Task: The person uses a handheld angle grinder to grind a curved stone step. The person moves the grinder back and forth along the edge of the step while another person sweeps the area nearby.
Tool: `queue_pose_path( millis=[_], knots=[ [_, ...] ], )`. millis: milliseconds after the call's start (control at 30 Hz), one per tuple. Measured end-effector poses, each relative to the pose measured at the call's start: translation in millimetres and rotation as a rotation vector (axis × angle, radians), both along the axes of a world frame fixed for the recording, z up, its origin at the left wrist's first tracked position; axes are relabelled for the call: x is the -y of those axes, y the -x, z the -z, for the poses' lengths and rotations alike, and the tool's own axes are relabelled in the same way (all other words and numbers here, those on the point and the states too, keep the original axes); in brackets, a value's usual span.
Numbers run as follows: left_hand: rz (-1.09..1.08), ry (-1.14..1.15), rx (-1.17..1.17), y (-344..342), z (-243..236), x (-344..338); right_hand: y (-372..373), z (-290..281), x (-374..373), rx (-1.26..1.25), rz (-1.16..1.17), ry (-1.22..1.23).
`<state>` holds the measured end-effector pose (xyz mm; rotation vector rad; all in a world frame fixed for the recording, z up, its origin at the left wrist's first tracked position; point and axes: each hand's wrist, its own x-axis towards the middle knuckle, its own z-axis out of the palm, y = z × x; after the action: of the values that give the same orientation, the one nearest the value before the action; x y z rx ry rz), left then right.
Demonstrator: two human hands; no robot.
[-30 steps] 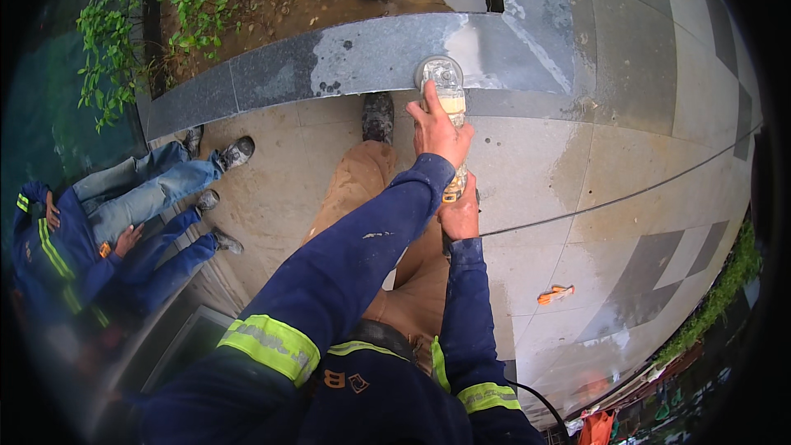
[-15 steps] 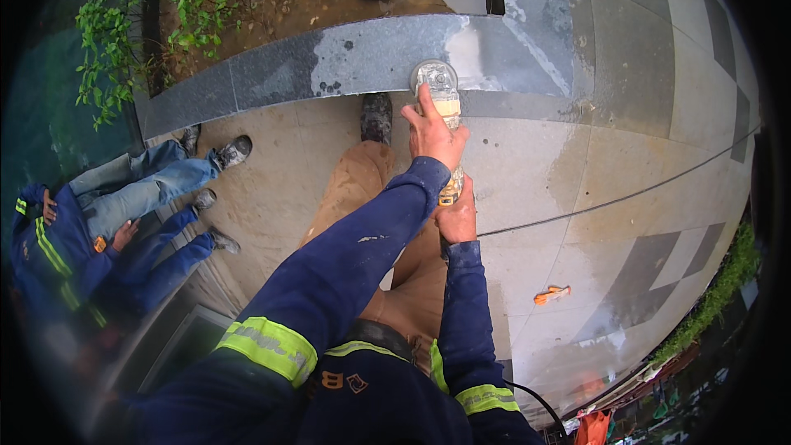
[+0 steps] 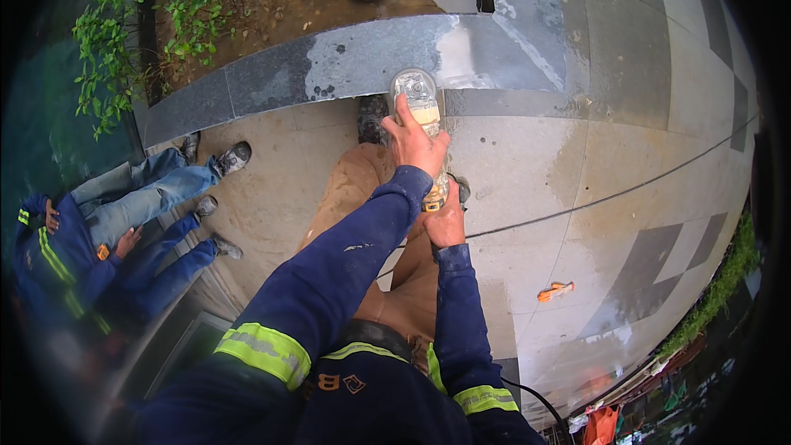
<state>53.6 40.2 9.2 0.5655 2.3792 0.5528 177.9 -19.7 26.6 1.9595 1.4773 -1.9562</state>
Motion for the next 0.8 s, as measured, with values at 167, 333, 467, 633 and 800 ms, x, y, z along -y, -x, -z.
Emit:
queue_pose_path(
  millis=[167,333,467,633,800],
  knots=[
    [0.025,-0.008,0.063,-15.0,-1.6,-16.4,-16.3,8.8,-4.9,0.04,0.043,0.016],
    [0.008,-0.035,0.048,-1.1,0.4,-26.1,-3.2,17.8,-13.9,0.012,0.001,-0.087],
    [0.014,-0.051,-0.023,9.8,5.0,-1.8,8.9,10.1,-0.2,0.023,-0.037,0.004],
    [-0.001,-0.042,0.026,-8.6,4.6,19.4,-6.6,5.6,23.3,-0.021,0.043,0.031],
    [0.096,-0.035,0.057,-31.4,4.1,2.4,-27.8,21.7,28.0,-0.012,0.128,-0.047]
  ],
)
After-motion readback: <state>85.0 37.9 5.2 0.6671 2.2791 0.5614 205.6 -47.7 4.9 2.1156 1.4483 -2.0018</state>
